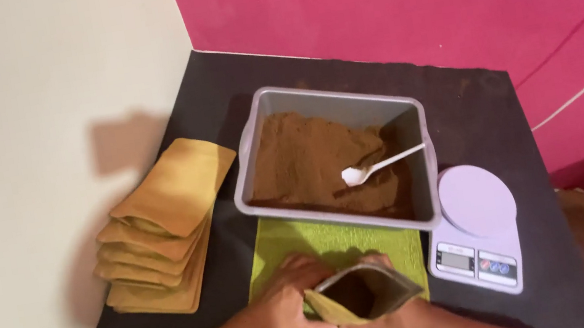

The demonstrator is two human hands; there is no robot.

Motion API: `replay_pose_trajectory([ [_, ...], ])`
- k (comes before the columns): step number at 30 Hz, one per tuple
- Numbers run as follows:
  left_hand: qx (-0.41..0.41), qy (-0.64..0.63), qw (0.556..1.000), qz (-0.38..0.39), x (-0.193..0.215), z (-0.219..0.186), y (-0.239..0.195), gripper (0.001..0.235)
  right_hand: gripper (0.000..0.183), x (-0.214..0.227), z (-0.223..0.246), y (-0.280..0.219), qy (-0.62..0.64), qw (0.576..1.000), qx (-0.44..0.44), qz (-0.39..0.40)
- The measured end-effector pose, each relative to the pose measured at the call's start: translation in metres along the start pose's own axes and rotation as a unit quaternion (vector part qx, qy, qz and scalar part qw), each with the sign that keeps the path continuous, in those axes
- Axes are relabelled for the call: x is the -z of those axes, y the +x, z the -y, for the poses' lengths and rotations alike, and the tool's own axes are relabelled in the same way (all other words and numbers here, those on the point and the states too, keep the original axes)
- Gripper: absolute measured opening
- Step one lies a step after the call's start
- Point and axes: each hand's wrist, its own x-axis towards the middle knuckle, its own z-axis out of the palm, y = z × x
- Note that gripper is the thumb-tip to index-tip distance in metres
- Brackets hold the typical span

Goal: Filling a yellow coffee bag with ground coffee using a small spoon and weighing it on a digital scale.

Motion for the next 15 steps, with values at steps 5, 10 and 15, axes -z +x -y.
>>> replay_pose_trajectory([
  [5, -0.002, -0.023, 1.0, 0.003, 0.001, 0.002, 0.001, 0.071, 0.08, -0.011, 0.001, 0.009, -0.074, 0.991, 0.081, -0.08],
  [10, 0.014, 0.027, 1.0, 0.004, -0.009, 0.012, -0.005, 0.076, 0.077, 0.008, 0.014, 0.013, -0.038, 0.999, 0.029, 0.013],
  [15, -0.017, -0.005, 1.0, -0.024, 0.002, 0.001, -0.006, 0.068, 0.084, 0.023, 0.036, 0.01, 0.041, 0.989, -0.13, 0.061],
])
